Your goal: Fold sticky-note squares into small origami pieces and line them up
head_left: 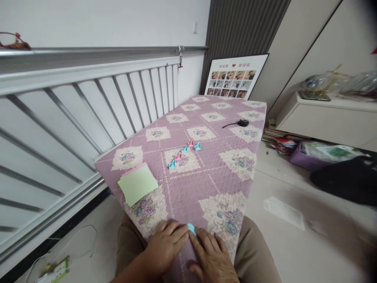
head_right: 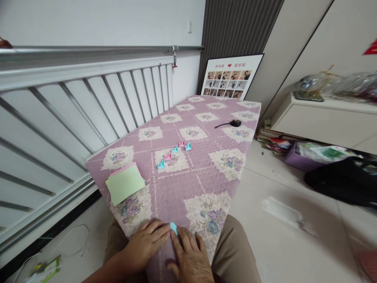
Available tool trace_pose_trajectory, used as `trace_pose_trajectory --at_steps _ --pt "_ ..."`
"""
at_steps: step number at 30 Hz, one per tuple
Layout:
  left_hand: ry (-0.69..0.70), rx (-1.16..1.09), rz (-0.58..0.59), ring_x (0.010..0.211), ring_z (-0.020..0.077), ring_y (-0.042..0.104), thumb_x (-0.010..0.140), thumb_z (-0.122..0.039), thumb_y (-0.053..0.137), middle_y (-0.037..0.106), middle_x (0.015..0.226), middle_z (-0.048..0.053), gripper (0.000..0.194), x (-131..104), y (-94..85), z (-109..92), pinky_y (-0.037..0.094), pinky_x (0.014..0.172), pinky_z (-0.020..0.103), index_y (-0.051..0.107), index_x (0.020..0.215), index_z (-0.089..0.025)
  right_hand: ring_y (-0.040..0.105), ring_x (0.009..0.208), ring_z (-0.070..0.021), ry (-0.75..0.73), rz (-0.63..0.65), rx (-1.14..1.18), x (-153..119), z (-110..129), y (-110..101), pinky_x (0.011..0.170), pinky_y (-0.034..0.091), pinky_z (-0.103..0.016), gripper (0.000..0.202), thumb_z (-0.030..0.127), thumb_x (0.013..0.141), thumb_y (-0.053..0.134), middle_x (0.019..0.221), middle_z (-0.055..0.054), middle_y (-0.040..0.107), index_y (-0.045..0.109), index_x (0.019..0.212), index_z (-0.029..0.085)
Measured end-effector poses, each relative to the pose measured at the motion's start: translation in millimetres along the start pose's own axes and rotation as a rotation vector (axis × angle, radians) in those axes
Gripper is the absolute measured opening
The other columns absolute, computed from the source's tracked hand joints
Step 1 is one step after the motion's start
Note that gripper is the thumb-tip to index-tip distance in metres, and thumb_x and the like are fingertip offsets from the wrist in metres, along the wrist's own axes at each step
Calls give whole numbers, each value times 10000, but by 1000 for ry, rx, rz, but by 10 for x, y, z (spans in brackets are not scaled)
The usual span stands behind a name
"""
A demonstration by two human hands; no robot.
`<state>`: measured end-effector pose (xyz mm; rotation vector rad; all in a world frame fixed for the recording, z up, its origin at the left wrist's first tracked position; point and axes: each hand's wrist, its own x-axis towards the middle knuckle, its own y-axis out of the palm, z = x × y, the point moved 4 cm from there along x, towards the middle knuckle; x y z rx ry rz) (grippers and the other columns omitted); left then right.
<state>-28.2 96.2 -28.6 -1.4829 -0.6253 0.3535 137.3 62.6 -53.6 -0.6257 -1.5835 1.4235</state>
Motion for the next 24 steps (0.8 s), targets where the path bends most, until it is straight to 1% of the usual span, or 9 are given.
trace_pose_trajectory --at_steps 4,7,10,14,17,19,20,22,24 --pt "-9 33 -32 1177 203 418 963 -261 416 510 1341 7 326 -70 82 -11 353 977 363 497 1277 -227 501 1095 -288 22 21 -4 -25 2 68 949 207 -464 674 511 756 624 1247 -64 602 431 1346 249" --pt "-14 32 -63 1171 214 418 959 -263 420 542 1306 7 295 -116 122 -12 372 972 365 544 1221 -205 499 1101 -288 35 48 4 -16 1 82 954 175 -484 649 487 756 615 1255 -59 601 433 1338 263" --pt "-16 32 -72 1157 208 432 952 -253 438 555 1291 3 268 -125 125 4 388 967 358 569 1181 -208 498 1107 -287 40 70 13 -3 -8 66 949 173 -489 642 443 746 616 1263 -58 596 431 1336 270" --pt "-26 30 -38 1154 194 451 939 -240 464 565 1273 12 270 -85 81 9 404 975 347 561 1190 -215 505 1097 -286 34 39 8 11 -8 28 939 182 -495 621 389 740 609 1251 -66 603 446 1322 252" --pt "-123 28 -24 1136 185 482 936 -236 450 585 1241 15 295 -35 62 -47 434 953 309 549 1214 -216 509 1092 -282 38 12 13 18 12 9 944 184 -505 598 331 740 601 1242 -66 607 456 1313 237" --pt "-224 36 -62 1118 185 507 929 -213 438 596 1222 21 330 -9 95 -137 452 933 290 530 1246 -209 510 1096 -282 58 5 25 18 26 6 950 188 -510 574 298 739 595 1235 -61 611 473 1297 236" --pt "-271 42 -92 1104 185 522 921 -192 436 601 1214 24 350 -3 131 -198 458 929 289 521 1260 -206 510 1101 -282 73 4 33 15 31 8 955 193 -511 556 289 740 591 1232 -57 612 485 1284 241" --pt "-321 39 -142 1067 196 549 894 -169 439 617 1180 34 367 -2 242 -334 469 919 311 534 1248 -195 506 1116 -283 101 4 51 3 34 18 965 202 -509 530 280 745 581 1233 -47 612 500 1269 253" --pt "-389 64 -204 1041 202 562 870 -132 421 629 1154 46 391 -25 351 -431 482 895 330 538 1241 -178 499 1133 -281 113 5 66 -17 27 33 975 207 -508 544 267 746 567 1250 -41 605 489 1284 255"
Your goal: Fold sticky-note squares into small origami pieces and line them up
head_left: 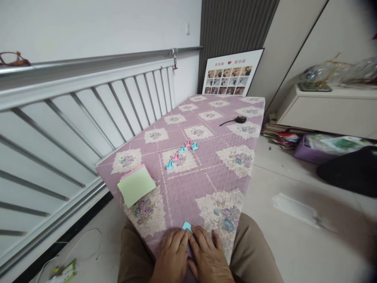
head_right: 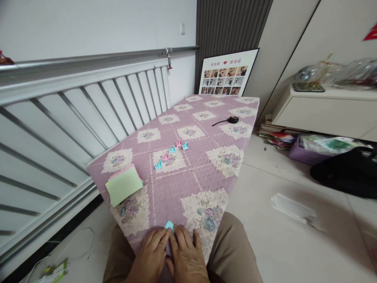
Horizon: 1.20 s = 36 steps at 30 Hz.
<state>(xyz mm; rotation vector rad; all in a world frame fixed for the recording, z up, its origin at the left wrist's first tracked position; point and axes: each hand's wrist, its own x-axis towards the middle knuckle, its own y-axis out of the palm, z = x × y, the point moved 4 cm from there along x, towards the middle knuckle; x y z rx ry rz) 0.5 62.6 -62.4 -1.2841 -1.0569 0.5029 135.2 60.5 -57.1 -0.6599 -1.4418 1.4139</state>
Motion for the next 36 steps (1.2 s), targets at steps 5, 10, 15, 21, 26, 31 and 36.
trace_pose_trajectory --at_steps 5,10,15,21,26,31,36 --pt "-59 66 -135 1034 207 554 846 -85 373 634 1134 44 410 -77 63 -66 467 885 351 578 1186 -189 479 1161 -293 -32 5 5 -68 -50 40 971 225 -517 598 268 743 535 1315 -38 568 449 1334 233" --pt "-131 58 -168 996 228 552 888 -191 406 640 1088 39 363 12 26 -117 444 859 390 576 1204 -243 471 1174 -305 -22 11 -2 -125 -111 86 966 255 -524 616 292 746 521 1332 -27 553 436 1355 254" --pt "-236 -17 -157 979 257 544 865 -273 479 636 1071 41 329 30 110 -159 420 852 455 599 1169 -315 480 1166 -307 -20 -2 -6 -169 -156 138 967 267 -515 615 315 763 511 1331 -26 552 422 1370 270" --pt "-262 -75 -103 993 287 525 826 -282 497 617 1088 69 370 -21 212 -122 409 843 502 597 1181 -318 476 1171 -328 30 -5 -27 -176 -188 176 954 248 -555 557 347 768 502 1318 -17 564 478 1321 293" --pt "-205 -6 -15 1006 292 516 794 -308 562 603 1119 75 431 -25 197 -76 416 842 476 568 1225 -312 473 1189 -335 77 18 -6 -132 -206 157 948 278 -552 533 360 781 495 1311 -7 569 485 1313 324" --pt "-88 9 1 1025 270 513 772 -222 529 597 1165 69 532 -40 161 -41 413 846 420 502 1303 -244 479 1189 -327 70 -8 -21 -115 -177 106 945 280 -549 491 372 809 483 1302 -14 577 505 1295 303" --pt "-38 54 -14 1040 254 513 769 -205 518 599 1196 54 513 -63 86 -15 390 867 389 516 1282 -220 459 1214 -330 77 4 -16 -120 -160 66 967 283 -554 491 368 821 490 1319 -24 561 498 1305 284"
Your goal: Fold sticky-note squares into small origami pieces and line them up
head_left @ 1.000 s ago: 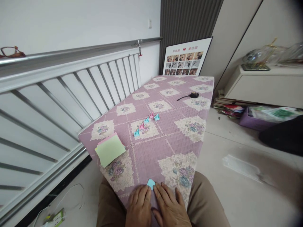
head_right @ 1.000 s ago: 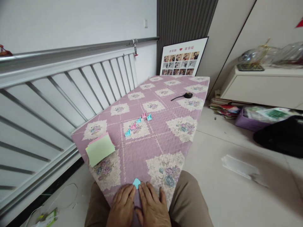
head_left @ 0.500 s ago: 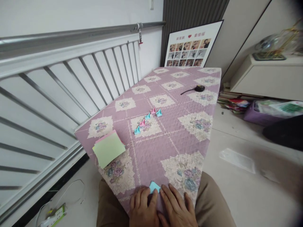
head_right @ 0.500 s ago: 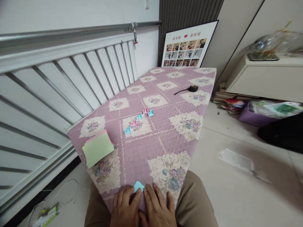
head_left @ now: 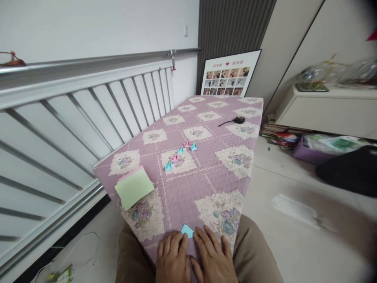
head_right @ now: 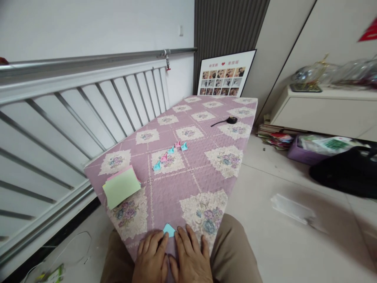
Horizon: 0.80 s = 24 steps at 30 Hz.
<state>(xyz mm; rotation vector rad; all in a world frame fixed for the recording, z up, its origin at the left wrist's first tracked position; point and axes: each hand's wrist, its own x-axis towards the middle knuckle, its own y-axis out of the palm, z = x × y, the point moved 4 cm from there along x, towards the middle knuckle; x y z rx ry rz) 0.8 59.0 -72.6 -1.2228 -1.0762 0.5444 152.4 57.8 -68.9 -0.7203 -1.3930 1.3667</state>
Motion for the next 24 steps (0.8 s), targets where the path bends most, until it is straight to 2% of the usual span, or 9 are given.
trace_pose_trajectory --at_steps 4,8,12,18,21,24 --pt "39 37 -12 1070 239 502 772 -189 516 593 1231 21 453 -51 -91 36 383 875 373 558 1223 -218 444 1229 -339 12 35 11 -5 19 -31 967 283 -584 500 357 824 496 1335 -37 548 484 1316 270" --pt "-14 74 -22 1092 246 493 777 -175 513 592 1240 16 441 -123 -138 63 406 858 380 568 1213 -217 421 1246 -352 37 64 14 6 54 -61 966 267 -623 485 310 821 499 1353 -43 531 494 1303 257" --pt "-65 70 -48 1074 243 514 792 -181 515 612 1207 29 406 -160 -146 76 430 843 369 587 1190 -215 424 1244 -345 49 85 15 37 73 -85 967 296 -594 472 298 807 527 1339 -48 544 518 1277 259" --pt "-141 -80 5 984 221 566 824 -169 473 647 1092 50 299 -97 -258 152 462 833 347 647 1065 -204 448 1223 -334 62 63 14 64 94 -113 967 310 -573 452 273 794 542 1315 -58 563 541 1245 248" --pt "-168 -157 -36 980 213 563 838 -124 400 638 1068 64 343 -8 -305 83 459 874 362 642 1071 -195 452 1221 -330 61 42 12 62 113 -119 969 305 -569 441 258 798 536 1311 -65 566 544 1239 238" --pt "-128 -176 -58 1032 203 536 809 -68 391 624 1123 48 435 69 -250 -45 443 903 348 599 1164 -212 457 1218 -327 53 36 15 57 114 -120 969 305 -561 456 248 796 538 1304 -65 572 533 1252 232"
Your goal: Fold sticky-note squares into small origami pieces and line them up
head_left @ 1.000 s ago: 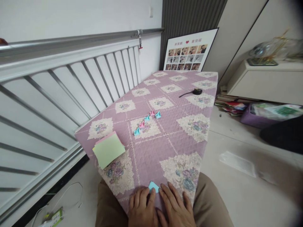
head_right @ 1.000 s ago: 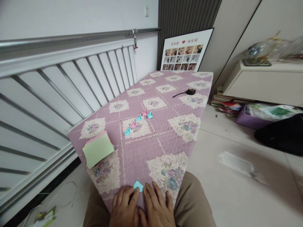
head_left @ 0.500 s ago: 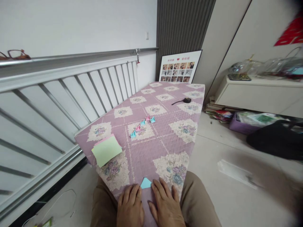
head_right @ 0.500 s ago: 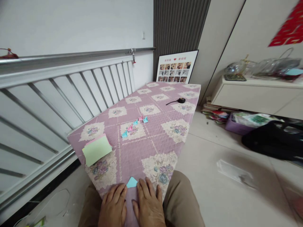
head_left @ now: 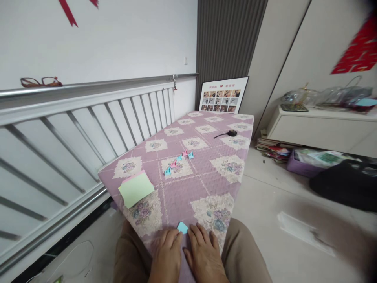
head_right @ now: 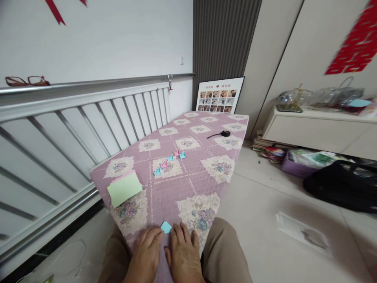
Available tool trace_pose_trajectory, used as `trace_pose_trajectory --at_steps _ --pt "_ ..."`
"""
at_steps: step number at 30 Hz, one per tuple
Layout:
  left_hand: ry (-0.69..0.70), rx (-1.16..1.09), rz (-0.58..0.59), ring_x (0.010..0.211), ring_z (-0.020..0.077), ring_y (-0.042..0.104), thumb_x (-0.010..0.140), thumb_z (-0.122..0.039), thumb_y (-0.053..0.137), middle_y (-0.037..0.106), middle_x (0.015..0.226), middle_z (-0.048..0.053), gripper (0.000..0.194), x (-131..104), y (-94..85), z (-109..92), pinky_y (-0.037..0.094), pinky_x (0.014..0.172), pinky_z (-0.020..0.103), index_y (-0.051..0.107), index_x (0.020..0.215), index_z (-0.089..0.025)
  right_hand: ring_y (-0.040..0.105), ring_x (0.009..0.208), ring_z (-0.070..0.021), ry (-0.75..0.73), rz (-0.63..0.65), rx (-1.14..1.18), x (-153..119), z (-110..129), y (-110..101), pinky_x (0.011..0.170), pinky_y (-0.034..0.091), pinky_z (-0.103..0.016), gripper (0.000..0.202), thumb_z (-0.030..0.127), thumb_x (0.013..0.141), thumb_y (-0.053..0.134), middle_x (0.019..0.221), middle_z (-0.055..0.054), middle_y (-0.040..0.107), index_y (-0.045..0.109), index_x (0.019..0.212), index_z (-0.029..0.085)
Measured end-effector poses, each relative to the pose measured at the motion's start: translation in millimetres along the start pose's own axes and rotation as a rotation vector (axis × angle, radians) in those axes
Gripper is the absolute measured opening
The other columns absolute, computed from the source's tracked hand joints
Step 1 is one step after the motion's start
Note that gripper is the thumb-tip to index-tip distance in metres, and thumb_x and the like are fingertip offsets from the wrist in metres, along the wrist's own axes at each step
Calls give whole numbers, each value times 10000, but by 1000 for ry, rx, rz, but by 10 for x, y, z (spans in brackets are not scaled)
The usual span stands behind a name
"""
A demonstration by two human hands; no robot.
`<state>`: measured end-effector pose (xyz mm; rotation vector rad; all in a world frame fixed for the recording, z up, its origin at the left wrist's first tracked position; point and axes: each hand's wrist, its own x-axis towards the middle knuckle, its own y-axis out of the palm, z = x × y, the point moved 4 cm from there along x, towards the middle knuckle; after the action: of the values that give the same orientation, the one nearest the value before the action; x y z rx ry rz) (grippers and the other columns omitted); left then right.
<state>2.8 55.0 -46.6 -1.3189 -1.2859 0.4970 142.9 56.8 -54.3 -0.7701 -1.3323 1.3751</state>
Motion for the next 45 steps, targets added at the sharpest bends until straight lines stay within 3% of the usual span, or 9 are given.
trace_pose_trajectory --at_steps 6,12,17,20,26,31,37,43,45 --pt "-16 40 47 1018 206 534 791 -57 454 622 1110 40 435 5 171 14 437 883 344 598 1164 -229 543 1117 -263 2 -28 120 105 -92 -148 936 353 -468 291 258 835 532 1180 -22 643 603 1115 285" --pt "-82 15 -30 978 208 549 825 -131 518 637 1055 23 345 -2 229 59 425 844 333 626 1121 -273 608 904 -216 137 -70 300 438 -200 -240 803 376 -363 128 201 829 561 900 -2 690 655 888 264" --pt "-273 -153 199 944 203 529 816 -107 485 619 1009 26 277 135 159 113 380 854 327 660 975 -253 597 844 -222 152 -47 315 566 -197 -185 766 335 -354 58 204 747 646 797 17 675 645 745 261" --pt "-418 -203 249 1013 211 494 803 -114 499 586 1054 41 292 274 40 178 349 886 323 605 1054 -220 587 836 -217 133 -43 329 559 -200 -167 768 323 -352 57 210 763 632 794 18 666 640 755 266" --pt "-446 -233 461 969 206 491 767 -139 551 580 1004 25 160 468 44 204 328 823 304 574 910 -209 575 861 -223 68 -74 330 515 -205 -135 810 311 -377 73 213 796 604 840 5 658 639 817 274" --pt "-464 -239 407 961 198 488 742 -114 553 578 980 19 177 452 70 175 316 824 300 554 892 -207 563 911 -223 -5 -51 353 516 -173 -173 864 301 -398 144 227 814 585 915 -9 654 634 933 292" --pt "-489 -292 279 890 189 519 761 -91 475 588 883 16 158 339 85 136 335 807 304 553 839 -205 557 919 -193 -48 68 481 517 -180 -225 938 261 -418 49 270 830 578 905 10 646 615 798 267" --pt "-550 -529 244 990 208 526 721 -159 523 575 1136 78 469 280 29 165 365 879 302 511 1190 -174 569 827 -168 -102 104 720 475 -202 -188 898 307 -376 136 286 854 556 787 19 633 583 729 238" --pt "-555 -608 283 942 203 541 726 -190 531 604 1074 63 422 279 17 155 376 846 295 548 1148 -178 562 795 -173 -84 81 810 461 -200 -180 854 339 -358 177 311 859 542 759 10 620 574 706 228"
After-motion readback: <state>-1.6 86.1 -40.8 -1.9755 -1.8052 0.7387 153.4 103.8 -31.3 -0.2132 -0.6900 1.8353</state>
